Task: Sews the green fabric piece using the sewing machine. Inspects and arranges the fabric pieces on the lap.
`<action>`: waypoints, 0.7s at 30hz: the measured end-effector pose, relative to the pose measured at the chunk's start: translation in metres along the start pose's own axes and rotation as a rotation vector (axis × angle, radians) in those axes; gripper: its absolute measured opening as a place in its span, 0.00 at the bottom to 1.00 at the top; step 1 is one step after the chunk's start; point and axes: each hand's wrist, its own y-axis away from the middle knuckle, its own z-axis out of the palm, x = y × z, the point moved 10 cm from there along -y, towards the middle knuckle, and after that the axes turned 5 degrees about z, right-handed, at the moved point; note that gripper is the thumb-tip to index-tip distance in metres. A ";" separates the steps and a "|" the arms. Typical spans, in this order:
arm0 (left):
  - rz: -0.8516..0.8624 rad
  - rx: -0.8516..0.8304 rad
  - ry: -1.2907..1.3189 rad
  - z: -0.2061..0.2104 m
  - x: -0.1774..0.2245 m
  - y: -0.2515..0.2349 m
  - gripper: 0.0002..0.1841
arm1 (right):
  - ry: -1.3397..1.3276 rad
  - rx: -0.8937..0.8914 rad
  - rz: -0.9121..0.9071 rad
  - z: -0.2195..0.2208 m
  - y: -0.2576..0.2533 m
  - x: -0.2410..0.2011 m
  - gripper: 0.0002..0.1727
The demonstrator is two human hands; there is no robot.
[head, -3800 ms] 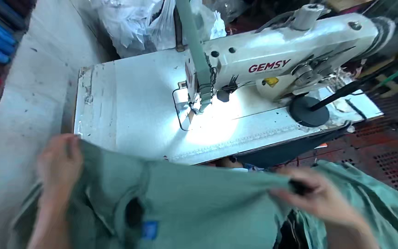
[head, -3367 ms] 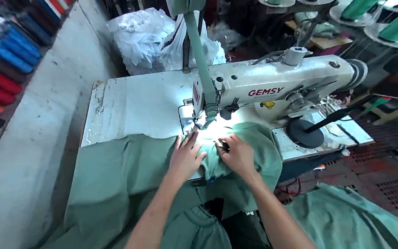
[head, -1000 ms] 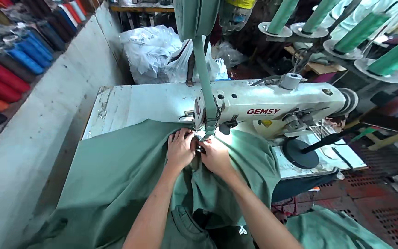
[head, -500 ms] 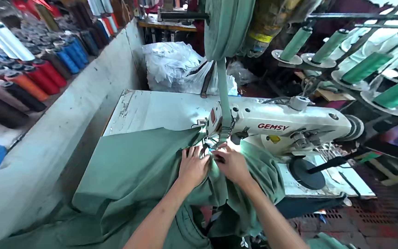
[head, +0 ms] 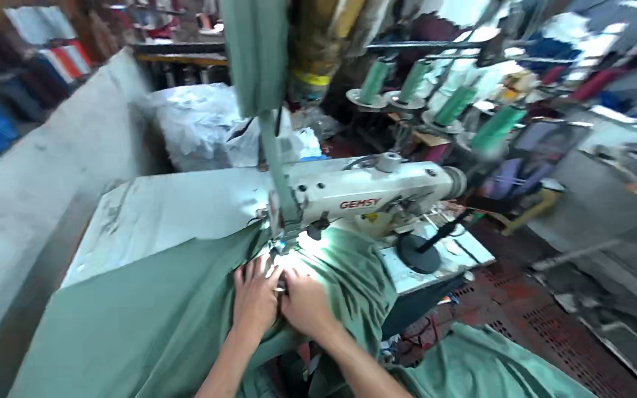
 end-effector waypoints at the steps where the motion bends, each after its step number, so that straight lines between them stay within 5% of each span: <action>1: 0.002 -0.006 -0.004 0.000 -0.002 -0.001 0.25 | 0.038 0.093 -0.022 0.003 -0.005 0.000 0.26; 12: 0.137 0.243 -0.037 -0.016 -0.016 -0.017 0.17 | 0.079 0.221 -0.358 0.002 -0.039 0.000 0.20; 18: -0.297 0.062 0.036 -0.018 -0.009 -0.018 0.19 | 0.081 0.336 -0.451 -0.001 -0.047 0.003 0.15; 21: -0.351 0.090 0.049 -0.007 -0.021 -0.012 0.19 | 0.042 0.329 -0.491 -0.002 -0.039 0.005 0.18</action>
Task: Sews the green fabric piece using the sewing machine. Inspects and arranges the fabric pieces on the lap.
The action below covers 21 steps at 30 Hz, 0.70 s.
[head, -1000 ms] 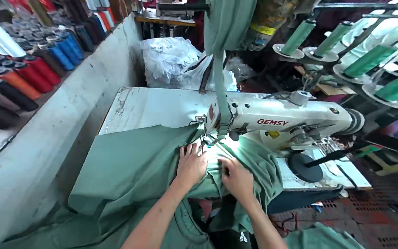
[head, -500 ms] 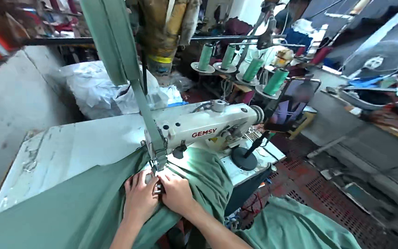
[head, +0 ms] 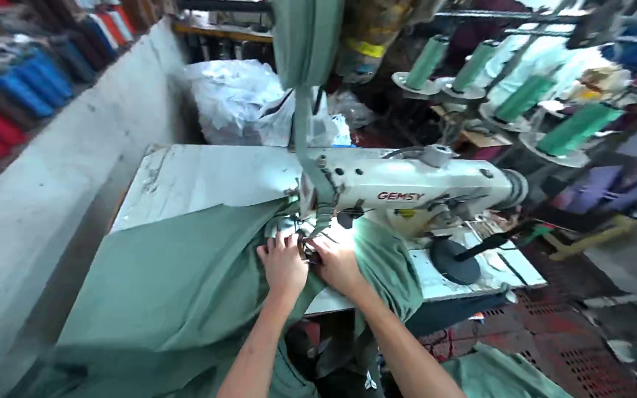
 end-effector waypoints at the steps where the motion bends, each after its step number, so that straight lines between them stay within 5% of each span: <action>1: 0.023 0.023 -0.006 0.000 -0.003 -0.001 0.18 | -0.010 0.014 -0.006 -0.003 0.003 -0.001 0.19; 7: 0.165 0.066 -0.064 0.004 0.003 -0.001 0.18 | 0.102 -0.007 0.083 -0.004 0.007 0.000 0.27; 12: 0.276 0.040 -0.022 0.002 0.001 -0.012 0.17 | 0.171 -0.006 0.102 -0.002 0.000 -0.005 0.21; 21: 0.581 0.043 0.129 -0.001 -0.023 -0.094 0.16 | 0.172 -0.281 0.338 0.005 -0.006 -0.022 0.18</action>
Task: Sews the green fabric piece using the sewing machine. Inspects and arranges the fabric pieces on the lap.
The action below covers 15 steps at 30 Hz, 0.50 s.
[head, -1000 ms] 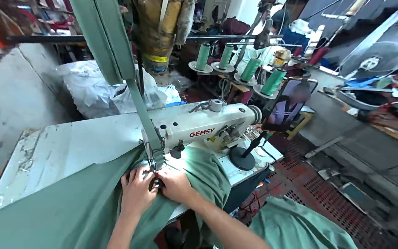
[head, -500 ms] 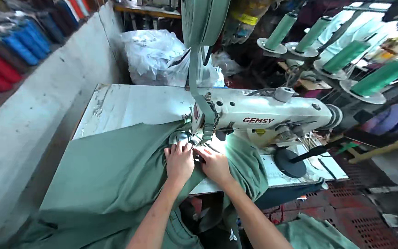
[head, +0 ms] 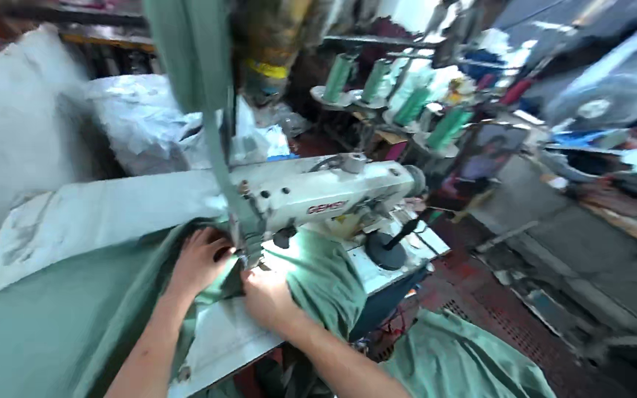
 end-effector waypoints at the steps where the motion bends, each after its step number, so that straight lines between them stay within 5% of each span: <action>1: -0.006 0.006 -0.018 -0.003 0.001 -0.004 0.14 | -0.032 -0.037 0.007 0.000 0.001 0.001 0.17; 4: -0.113 0.101 -0.068 -0.025 0.021 0.001 0.10 | -0.092 -0.042 -0.012 0.000 0.002 0.007 0.18; 8: -0.208 0.285 0.282 -0.028 0.041 0.040 0.13 | -0.117 -0.032 -0.080 0.002 -0.001 0.011 0.19; 12: -0.081 0.183 0.181 -0.013 0.028 0.045 0.18 | -0.163 0.067 -0.192 -0.008 -0.006 0.027 0.16; 15: -0.092 0.097 0.142 -0.017 0.006 0.026 0.23 | -0.179 -0.019 -0.020 -0.021 -0.028 0.072 0.21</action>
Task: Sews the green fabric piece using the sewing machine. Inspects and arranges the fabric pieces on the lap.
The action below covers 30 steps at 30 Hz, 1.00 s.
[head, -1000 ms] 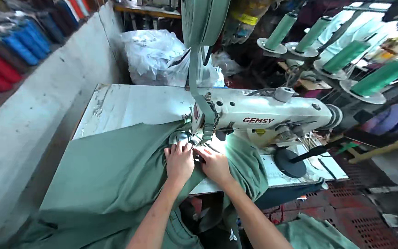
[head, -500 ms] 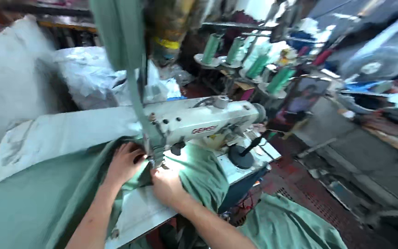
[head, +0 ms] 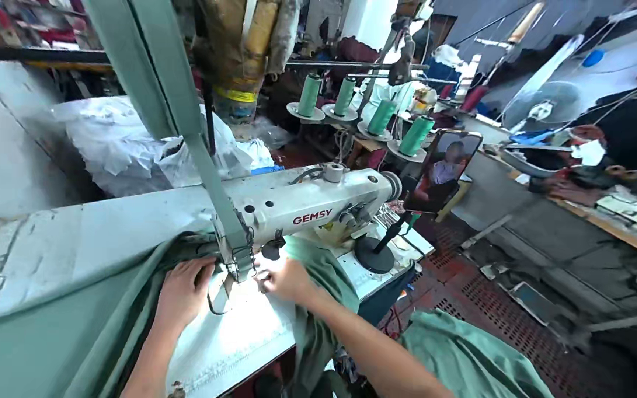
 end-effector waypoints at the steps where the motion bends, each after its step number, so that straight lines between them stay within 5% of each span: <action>1: 0.001 0.006 -0.002 -0.001 -0.002 -0.008 0.25 | 0.004 -0.036 0.081 -0.005 -0.006 0.013 0.26; 3: -0.042 -0.004 -0.025 0.002 -0.006 -0.023 0.24 | 0.026 -0.032 0.085 -0.008 -0.012 0.019 0.32; 7: -0.303 -0.062 -0.131 0.017 -0.028 -0.034 0.19 | 0.009 0.245 -0.215 -0.004 -0.005 -0.008 0.22; 10: -0.348 -0.006 -0.154 0.020 -0.039 -0.042 0.10 | -0.333 0.358 -0.104 -0.016 -0.019 0.007 0.23; 12: -0.310 0.039 -0.132 0.023 -0.041 -0.049 0.07 | -0.370 0.294 -0.052 -0.004 -0.037 0.015 0.25; 16: -0.183 0.076 -0.033 0.019 -0.036 -0.060 0.07 | 0.182 -0.297 0.077 0.062 -0.071 0.010 0.30; 20: -0.189 0.034 -0.023 0.022 -0.037 -0.050 0.08 | 0.149 -0.111 0.003 0.047 -0.054 0.003 0.27; 23: -0.295 -0.003 0.079 0.013 -0.033 -0.020 0.16 | 0.143 0.192 -0.128 0.014 -0.004 0.001 0.24; 27: -0.422 -0.293 0.200 -0.002 0.003 0.068 0.30 | -0.243 0.115 -0.021 -0.008 0.063 0.017 0.22; 30: -0.359 -0.200 0.029 -0.021 0.048 0.150 0.30 | -0.408 -0.122 -0.163 -0.003 0.089 -0.019 0.20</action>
